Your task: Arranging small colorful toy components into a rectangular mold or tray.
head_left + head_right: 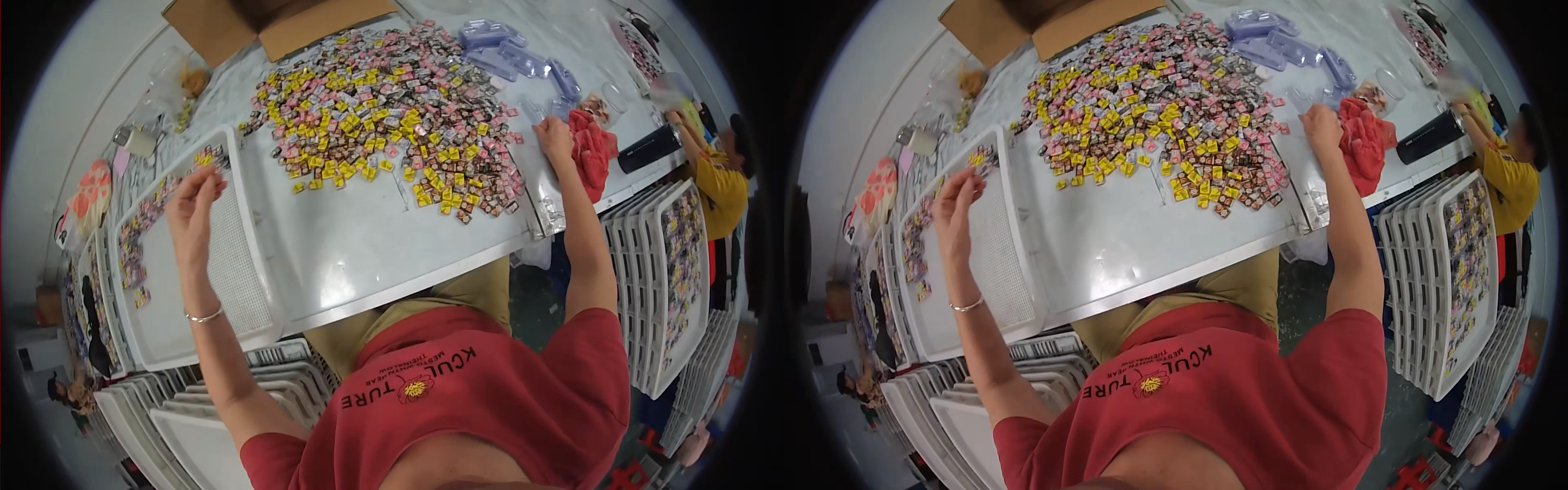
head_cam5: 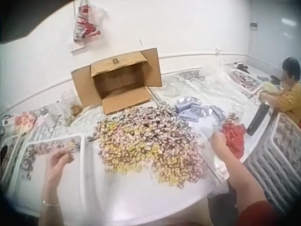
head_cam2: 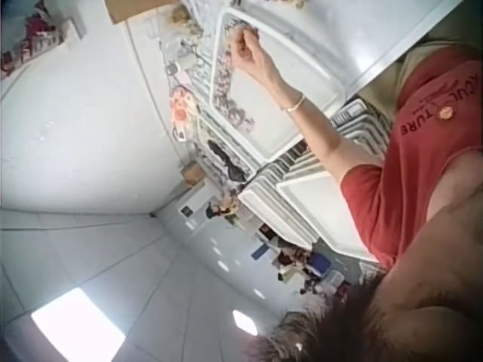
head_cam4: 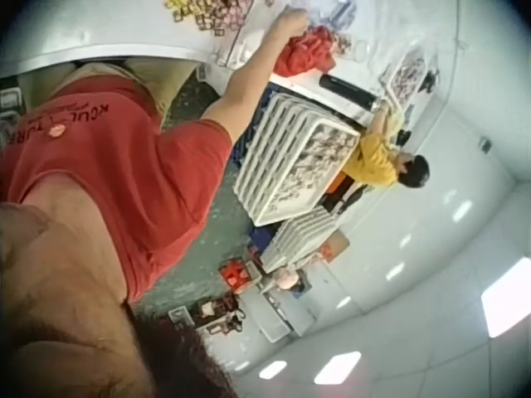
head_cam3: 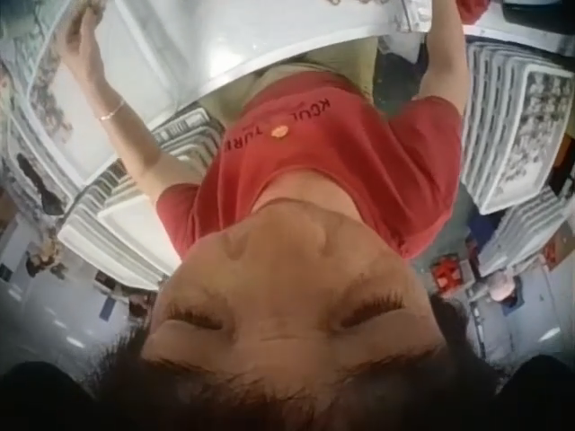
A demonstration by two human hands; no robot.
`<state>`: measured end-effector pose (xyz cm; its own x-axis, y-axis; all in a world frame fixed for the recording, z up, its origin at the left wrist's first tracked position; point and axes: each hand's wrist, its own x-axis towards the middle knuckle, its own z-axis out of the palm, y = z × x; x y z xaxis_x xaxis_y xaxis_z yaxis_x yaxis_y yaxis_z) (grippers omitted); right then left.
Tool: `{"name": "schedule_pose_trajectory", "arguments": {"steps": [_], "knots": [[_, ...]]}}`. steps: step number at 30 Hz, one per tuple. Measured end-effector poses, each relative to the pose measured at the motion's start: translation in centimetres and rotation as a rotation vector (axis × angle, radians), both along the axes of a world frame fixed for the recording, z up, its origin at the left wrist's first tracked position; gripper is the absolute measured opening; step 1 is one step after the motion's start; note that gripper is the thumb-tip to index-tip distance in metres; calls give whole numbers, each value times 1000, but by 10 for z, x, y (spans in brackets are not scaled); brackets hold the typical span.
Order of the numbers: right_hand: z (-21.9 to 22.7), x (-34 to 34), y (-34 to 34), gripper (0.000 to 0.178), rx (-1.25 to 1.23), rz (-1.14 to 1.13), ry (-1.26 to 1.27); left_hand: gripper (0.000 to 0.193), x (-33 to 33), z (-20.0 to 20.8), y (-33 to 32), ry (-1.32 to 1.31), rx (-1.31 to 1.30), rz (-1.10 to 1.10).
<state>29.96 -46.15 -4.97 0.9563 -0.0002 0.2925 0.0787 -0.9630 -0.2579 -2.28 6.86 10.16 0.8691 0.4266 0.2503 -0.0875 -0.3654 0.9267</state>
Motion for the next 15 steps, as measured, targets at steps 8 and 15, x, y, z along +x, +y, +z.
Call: {"name": "schedule_pose_trajectory", "arguments": {"steps": [8,15], "knots": [[48,-105,96,17,422,629,-51,21,-2,-71,-53,155,-87,-26],[-8,-251,206,10,-27,1230,-48,22,88,-138,-117,214,340,-190]]}}
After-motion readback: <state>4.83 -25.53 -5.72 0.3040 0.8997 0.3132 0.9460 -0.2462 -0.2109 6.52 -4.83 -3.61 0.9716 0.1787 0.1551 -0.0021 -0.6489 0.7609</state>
